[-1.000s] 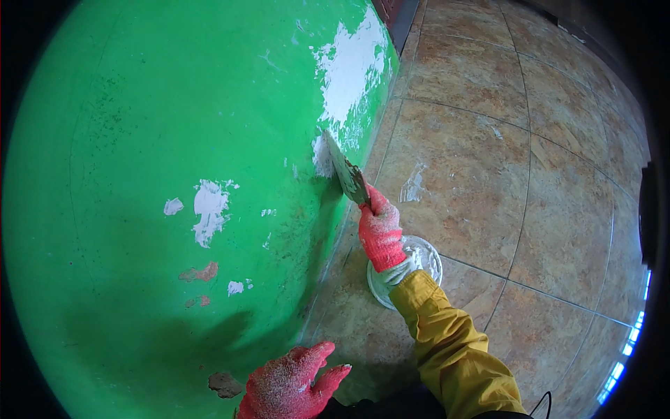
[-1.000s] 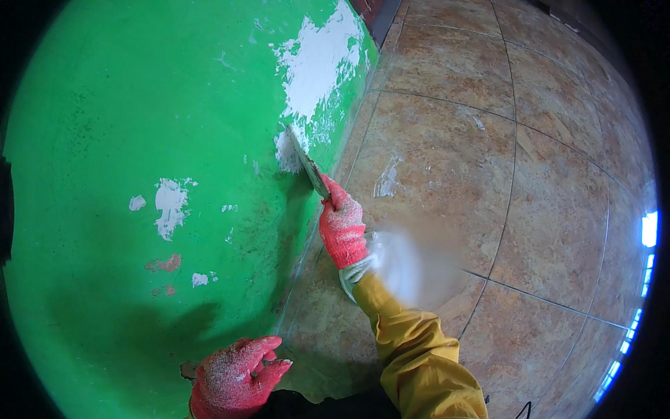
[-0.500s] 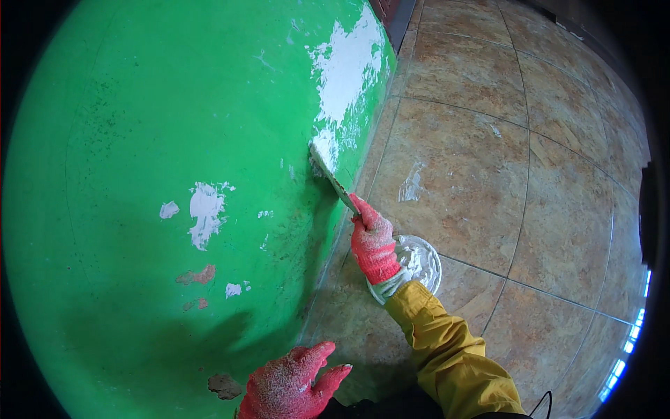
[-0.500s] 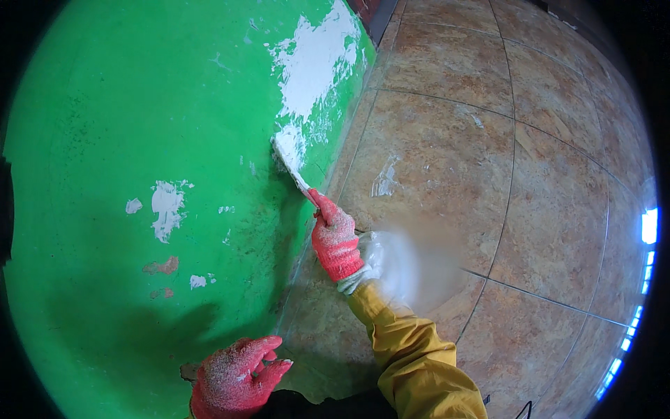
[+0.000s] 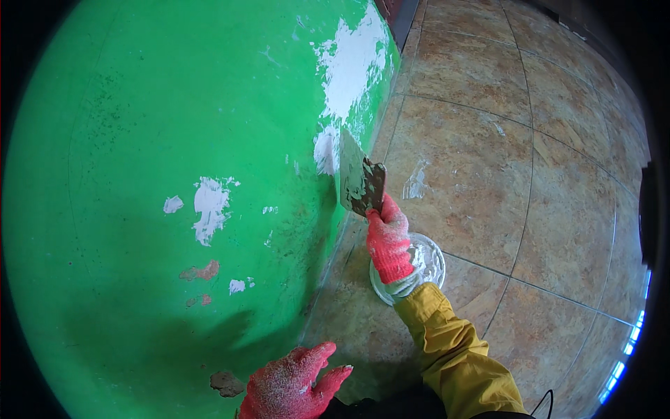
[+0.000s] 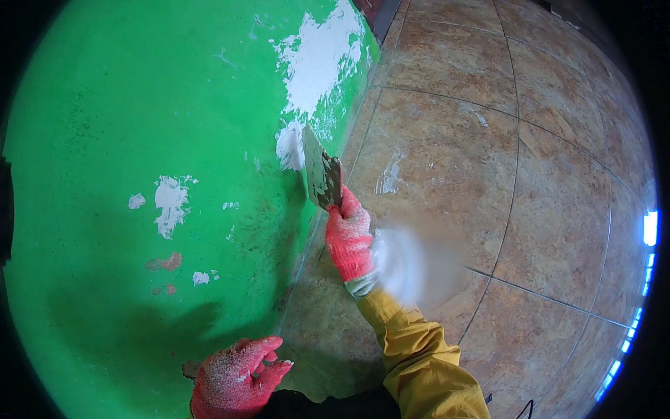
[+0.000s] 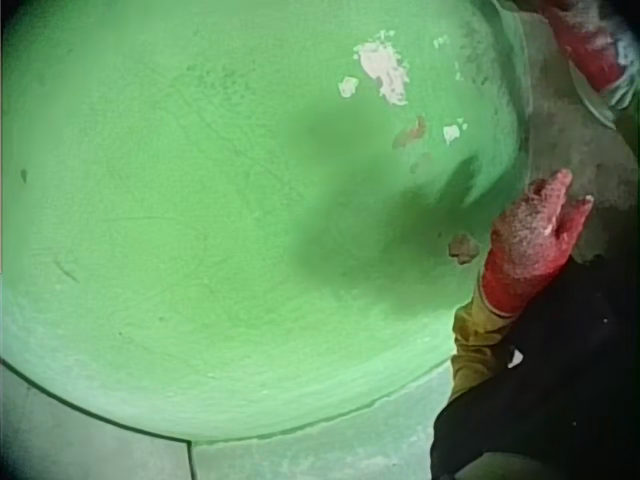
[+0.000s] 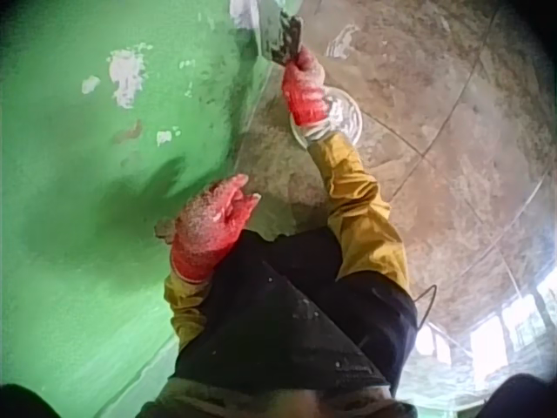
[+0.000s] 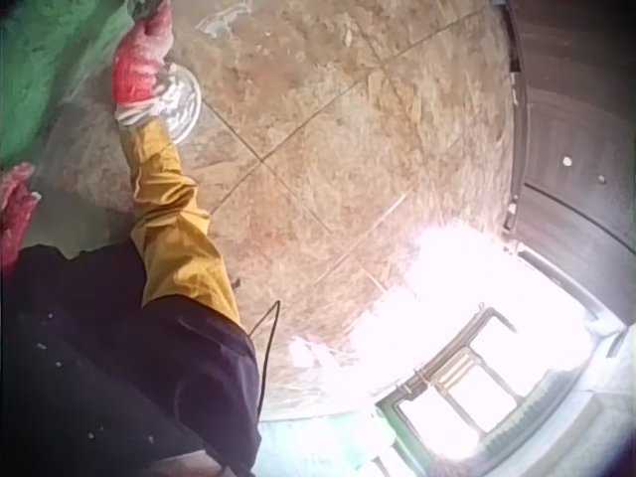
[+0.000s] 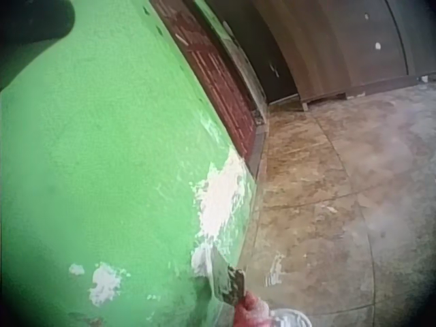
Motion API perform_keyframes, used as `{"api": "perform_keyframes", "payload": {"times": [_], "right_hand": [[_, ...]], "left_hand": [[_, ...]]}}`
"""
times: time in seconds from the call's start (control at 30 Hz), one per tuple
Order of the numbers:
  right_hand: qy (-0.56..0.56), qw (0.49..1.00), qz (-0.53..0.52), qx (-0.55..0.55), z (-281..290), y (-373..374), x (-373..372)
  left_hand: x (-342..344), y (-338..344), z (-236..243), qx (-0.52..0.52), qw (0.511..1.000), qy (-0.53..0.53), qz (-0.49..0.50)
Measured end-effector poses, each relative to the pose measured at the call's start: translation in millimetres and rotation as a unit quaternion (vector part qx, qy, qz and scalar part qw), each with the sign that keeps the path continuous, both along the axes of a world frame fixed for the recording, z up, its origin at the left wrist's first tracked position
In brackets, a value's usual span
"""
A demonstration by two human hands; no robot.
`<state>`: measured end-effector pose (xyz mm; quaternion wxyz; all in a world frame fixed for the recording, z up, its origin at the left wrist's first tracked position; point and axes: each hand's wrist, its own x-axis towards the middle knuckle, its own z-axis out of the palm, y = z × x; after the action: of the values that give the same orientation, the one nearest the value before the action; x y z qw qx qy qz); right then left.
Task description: The person scrapes plaster from a bucket onto a plate and putty knives, walks over to a wall, and applies the plaster to the damaged sections using a putty knife.
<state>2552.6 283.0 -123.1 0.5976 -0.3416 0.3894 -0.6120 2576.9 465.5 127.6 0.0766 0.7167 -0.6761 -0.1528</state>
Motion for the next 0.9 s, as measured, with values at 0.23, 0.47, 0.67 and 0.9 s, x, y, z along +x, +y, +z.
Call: {"api": "perform_keyframes", "payload": {"times": [0.23, 0.47, 0.67, 0.9], "right_hand": [[0.150, 0.986, -0.063, -0.045, 23, -4, 19], [0.193, 0.980, -0.043, -0.014, 39, 0, 29], [0.235, 0.971, 0.033, -0.025, 49, 8, 46], [0.335, 0.938, 0.059, -0.069, 52, 14, 71]], "left_hand": [[1, 5, 3, -0.001, 1.000, 0.006, 0.014], [4, 8, 5, -0.003, 1.000, 0.006, 0.010], [4, 10, 4, -0.019, 1.000, 0.004, -0.005], [3, 14, 5, -0.009, 1.000, 0.010, 0.008]]}}
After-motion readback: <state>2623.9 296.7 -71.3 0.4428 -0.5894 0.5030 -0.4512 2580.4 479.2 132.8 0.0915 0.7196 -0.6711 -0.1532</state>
